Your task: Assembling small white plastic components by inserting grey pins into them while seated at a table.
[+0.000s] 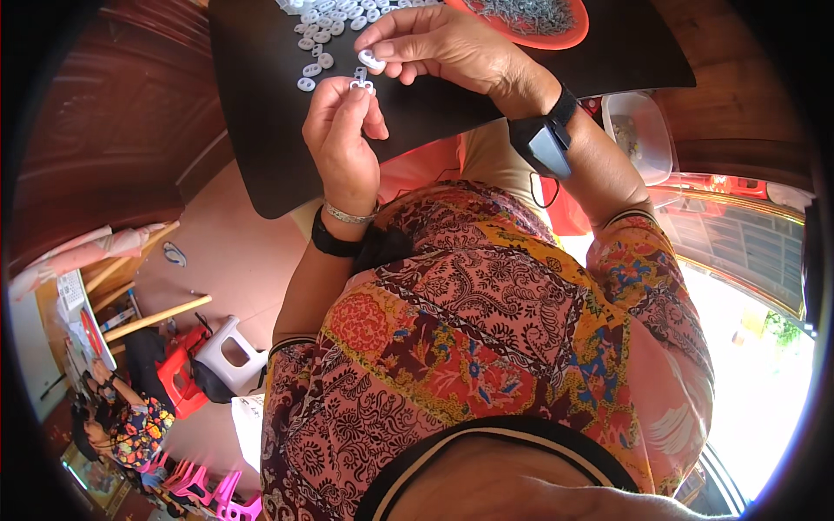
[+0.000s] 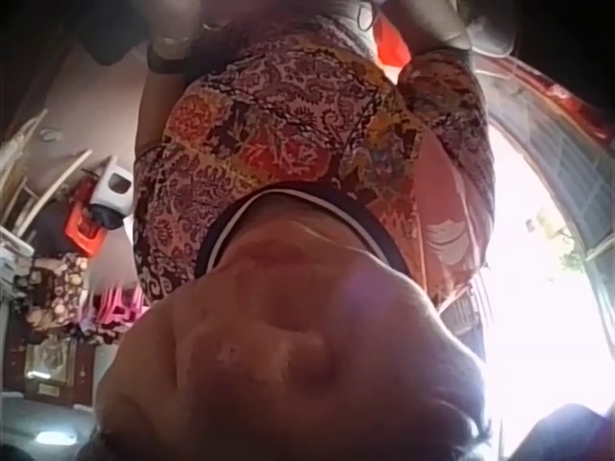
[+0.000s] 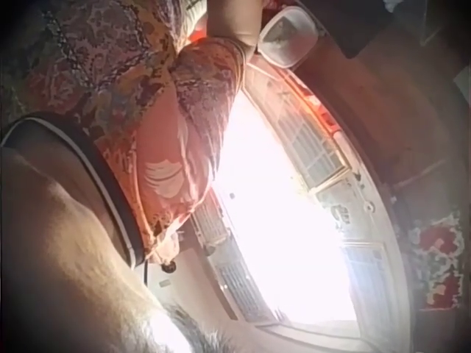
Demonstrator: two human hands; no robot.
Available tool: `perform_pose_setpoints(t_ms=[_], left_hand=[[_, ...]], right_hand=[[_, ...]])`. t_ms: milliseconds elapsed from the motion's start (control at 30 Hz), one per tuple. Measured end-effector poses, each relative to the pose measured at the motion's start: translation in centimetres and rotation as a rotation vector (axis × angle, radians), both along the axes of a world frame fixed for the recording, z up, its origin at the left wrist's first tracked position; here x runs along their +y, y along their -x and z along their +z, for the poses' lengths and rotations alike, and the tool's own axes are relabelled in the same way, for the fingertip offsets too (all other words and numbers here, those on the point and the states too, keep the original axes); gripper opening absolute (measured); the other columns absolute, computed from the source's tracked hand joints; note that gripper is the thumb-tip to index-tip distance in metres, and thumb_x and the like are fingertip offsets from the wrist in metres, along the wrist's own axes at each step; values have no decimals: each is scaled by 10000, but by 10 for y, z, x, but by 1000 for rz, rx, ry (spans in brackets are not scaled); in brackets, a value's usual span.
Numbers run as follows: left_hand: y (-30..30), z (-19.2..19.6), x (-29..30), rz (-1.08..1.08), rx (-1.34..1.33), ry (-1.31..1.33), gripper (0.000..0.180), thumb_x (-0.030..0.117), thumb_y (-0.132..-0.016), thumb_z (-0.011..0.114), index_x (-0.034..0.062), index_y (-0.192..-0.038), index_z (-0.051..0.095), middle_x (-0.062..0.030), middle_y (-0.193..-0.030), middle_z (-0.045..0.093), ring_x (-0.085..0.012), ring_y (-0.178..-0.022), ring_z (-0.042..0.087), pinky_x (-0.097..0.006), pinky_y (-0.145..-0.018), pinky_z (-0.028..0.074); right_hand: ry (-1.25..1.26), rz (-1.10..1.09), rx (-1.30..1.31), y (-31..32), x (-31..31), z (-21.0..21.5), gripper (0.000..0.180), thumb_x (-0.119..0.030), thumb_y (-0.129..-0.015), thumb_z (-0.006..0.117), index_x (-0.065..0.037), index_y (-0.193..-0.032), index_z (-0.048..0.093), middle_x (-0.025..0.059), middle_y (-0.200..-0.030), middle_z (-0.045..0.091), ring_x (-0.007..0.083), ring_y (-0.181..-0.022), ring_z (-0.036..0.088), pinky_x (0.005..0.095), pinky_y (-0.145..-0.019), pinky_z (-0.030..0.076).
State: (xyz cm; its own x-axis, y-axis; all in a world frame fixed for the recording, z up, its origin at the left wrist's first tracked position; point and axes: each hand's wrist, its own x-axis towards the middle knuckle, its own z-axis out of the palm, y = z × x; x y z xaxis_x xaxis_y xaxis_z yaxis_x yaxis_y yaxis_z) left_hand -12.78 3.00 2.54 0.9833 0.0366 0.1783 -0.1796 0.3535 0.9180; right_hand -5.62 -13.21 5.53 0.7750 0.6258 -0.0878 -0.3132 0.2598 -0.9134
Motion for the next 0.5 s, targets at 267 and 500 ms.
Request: perform_pose_setpoints(t_ms=[267, 500], left_hand=[[0, -1, 2, -38, -1, -17, 134, 120, -876, 500, 19, -789, 509, -2, -608, 479, -65, -510, 421, -206, -477, 352], [1, 1, 2, -80, -3, -116, 147, 105, -904, 437, 2, -816, 493, -28, -625, 448, -94, -519, 384, -212, -496, 326]], right_hand=[[193, 12, -343, 14, 1, 18, 152, -89, -887, 603, -10, -1012, 637, -2, -841, 625, 67, -704, 526, 190, -645, 435], [277, -88, -421, 19, 2, 25, 143, -89, -889, 603, 1, -993, 644, -13, -801, 617, 62, -698, 507, 191, -638, 415]])
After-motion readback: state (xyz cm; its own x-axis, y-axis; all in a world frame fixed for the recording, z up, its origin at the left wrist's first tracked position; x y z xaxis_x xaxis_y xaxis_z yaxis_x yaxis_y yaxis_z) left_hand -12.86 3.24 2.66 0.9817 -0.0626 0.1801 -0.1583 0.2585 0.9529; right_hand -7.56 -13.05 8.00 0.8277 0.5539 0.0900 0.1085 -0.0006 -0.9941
